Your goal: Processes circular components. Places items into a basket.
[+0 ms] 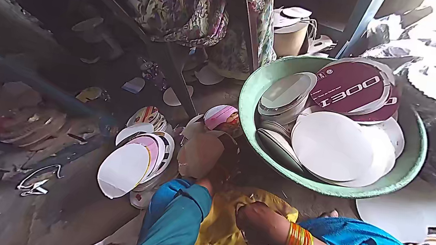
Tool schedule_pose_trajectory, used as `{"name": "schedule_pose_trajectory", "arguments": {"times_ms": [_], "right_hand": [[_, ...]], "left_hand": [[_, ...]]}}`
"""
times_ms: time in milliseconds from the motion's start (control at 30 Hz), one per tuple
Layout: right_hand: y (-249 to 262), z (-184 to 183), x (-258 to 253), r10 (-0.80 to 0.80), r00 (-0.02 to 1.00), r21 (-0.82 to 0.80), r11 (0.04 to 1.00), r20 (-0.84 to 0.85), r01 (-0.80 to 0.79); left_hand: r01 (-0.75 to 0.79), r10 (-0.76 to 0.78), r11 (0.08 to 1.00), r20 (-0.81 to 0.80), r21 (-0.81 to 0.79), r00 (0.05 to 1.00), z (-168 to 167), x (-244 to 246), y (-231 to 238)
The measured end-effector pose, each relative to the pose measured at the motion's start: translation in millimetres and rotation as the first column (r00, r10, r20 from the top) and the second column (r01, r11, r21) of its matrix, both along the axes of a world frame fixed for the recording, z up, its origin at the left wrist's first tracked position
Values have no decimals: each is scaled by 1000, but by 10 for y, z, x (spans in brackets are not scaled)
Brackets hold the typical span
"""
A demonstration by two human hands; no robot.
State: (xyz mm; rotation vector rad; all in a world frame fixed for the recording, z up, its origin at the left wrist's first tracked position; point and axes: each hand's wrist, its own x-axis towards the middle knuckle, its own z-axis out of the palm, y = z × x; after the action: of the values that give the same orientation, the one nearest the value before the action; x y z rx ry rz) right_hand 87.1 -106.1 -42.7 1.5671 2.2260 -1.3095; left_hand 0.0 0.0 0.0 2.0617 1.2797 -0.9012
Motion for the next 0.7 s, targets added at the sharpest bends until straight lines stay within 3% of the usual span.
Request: {"name": "schedule_pose_trajectory", "arguments": {"times_ms": [200,267,300,333,367,433,533,600,700], "right_hand": [[28,-21,36,8,1000,37,999,-5,-7],[23,34,77,-28,1000,40,999,-12,28],[20,76,99,-48,999,41,998,-14,49],[20,104,122,-69,998,52,996,-10,69],[21,116,142,-87,996,81,993,-9,87],[32,143,181,-107,994,133,985,-3,107],[25,195,216,-126,992,187,974,-18,127],[21,186,200,-124,992,200,972,-15,124],[9,185,144,-106,994,233,967,-10,105]], "left_hand": [[-10,21,995,-112,99,993,-36,151,145],[-79,81,977,0,198,997,88,116,135],[-153,148,976,48,154,988,101,39,207],[-260,214,946,233,191,949,-131,-69,366],[-341,194,913,493,226,848,-441,-184,586],[-313,93,935,738,166,668,-683,-462,888],[-211,-13,970,898,117,440,-553,-869,683],[-88,-79,989,935,116,347,-531,-1072,383],[28,-187,981,903,191,387,-601,-1153,-54]]}}
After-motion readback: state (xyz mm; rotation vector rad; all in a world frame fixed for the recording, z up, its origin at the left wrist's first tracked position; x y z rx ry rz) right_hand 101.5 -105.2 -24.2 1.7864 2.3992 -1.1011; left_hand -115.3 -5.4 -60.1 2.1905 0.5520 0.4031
